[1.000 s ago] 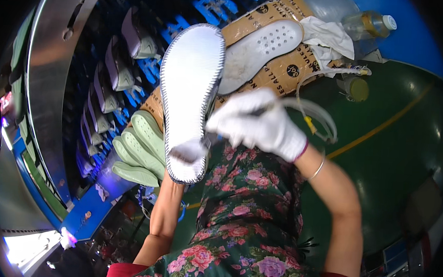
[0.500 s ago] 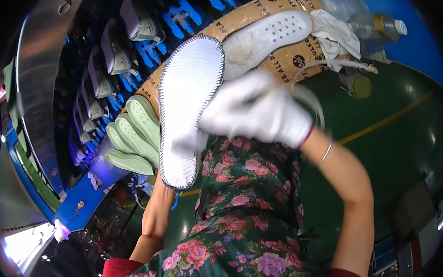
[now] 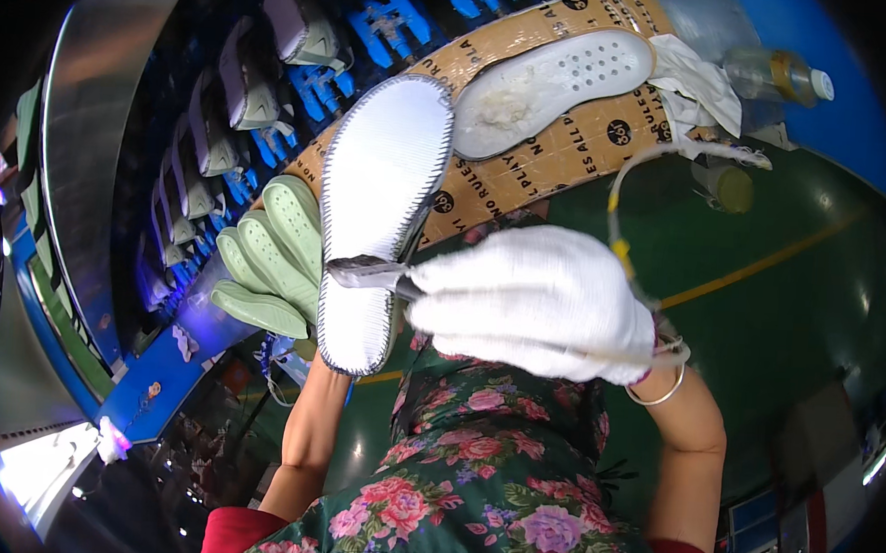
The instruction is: The person picks up a light green clog from a conveyor belt and uses a brush to apply white paint to the sole. They continue painting the sole of another clog, then place the painted clogs back on the conveyor. Finally, the person picks up a plastic bag from a nearby machine.
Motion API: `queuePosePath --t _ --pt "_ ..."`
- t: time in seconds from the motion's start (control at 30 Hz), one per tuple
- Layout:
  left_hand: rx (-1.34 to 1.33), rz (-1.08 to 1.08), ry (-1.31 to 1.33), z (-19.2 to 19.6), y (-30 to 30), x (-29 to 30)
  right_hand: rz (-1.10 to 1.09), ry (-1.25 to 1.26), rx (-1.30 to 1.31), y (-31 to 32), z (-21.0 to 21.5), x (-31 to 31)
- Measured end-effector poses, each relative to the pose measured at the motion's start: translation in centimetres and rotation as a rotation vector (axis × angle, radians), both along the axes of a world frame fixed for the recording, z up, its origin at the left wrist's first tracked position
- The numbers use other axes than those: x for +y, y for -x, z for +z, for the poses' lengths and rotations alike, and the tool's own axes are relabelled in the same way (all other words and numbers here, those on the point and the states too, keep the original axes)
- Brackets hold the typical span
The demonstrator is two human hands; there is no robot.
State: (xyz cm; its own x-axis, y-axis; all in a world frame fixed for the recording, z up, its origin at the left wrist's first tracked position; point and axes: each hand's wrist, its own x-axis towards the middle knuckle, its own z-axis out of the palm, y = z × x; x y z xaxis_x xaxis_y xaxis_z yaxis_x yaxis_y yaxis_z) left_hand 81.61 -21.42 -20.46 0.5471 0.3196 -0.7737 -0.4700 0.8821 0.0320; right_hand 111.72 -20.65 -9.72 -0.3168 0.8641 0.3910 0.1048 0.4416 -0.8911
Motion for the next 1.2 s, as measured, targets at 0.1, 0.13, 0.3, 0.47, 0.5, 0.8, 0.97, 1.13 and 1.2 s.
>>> queuePosePath --t 0.1,0.13,0.3,0.47,0.5,0.8,0.97,1.13,1.2 --pt "-0.023 -0.001 -0.015 0.1 -0.5 0.2 0.158 -0.147 -0.273 -0.1 -0.2 -0.8" --pt "-0.028 0.001 -0.019 0.1 -0.7 0.1 0.149 -0.114 -0.262 -0.1 0.3 -0.8" --pt "-0.036 0.011 -0.027 0.0 -1.0 -0.2 0.173 -0.019 -0.262 0.2 0.7 -1.6" --pt "-0.042 0.001 -0.039 0.2 -1.4 -0.6 0.197 -0.029 -0.242 0.2 0.1 -2.0" --pt "-0.043 -0.001 -0.036 0.5 -1.5 -0.9 0.208 -0.05 -0.222 0.2 0.1 -1.8" --pt "-0.185 0.045 -0.048 1.5 -2.3 -4.1 -0.303 0.353 0.425 1.6 -2.7 -2.3" --pt "-0.066 -0.051 -0.071 3.9 -4.5 -3.6 -0.661 0.487 0.721 4.1 -4.4 -3.3" --pt "-0.371 0.138 0.022 4.2 -4.7 -4.5 -0.676 0.336 0.348 3.3 -4.4 -3.3" --pt "-0.264 0.085 -0.02 4.1 -4.3 -5.2 -0.7 0.281 0.31 2.7 -4.5 -2.5"
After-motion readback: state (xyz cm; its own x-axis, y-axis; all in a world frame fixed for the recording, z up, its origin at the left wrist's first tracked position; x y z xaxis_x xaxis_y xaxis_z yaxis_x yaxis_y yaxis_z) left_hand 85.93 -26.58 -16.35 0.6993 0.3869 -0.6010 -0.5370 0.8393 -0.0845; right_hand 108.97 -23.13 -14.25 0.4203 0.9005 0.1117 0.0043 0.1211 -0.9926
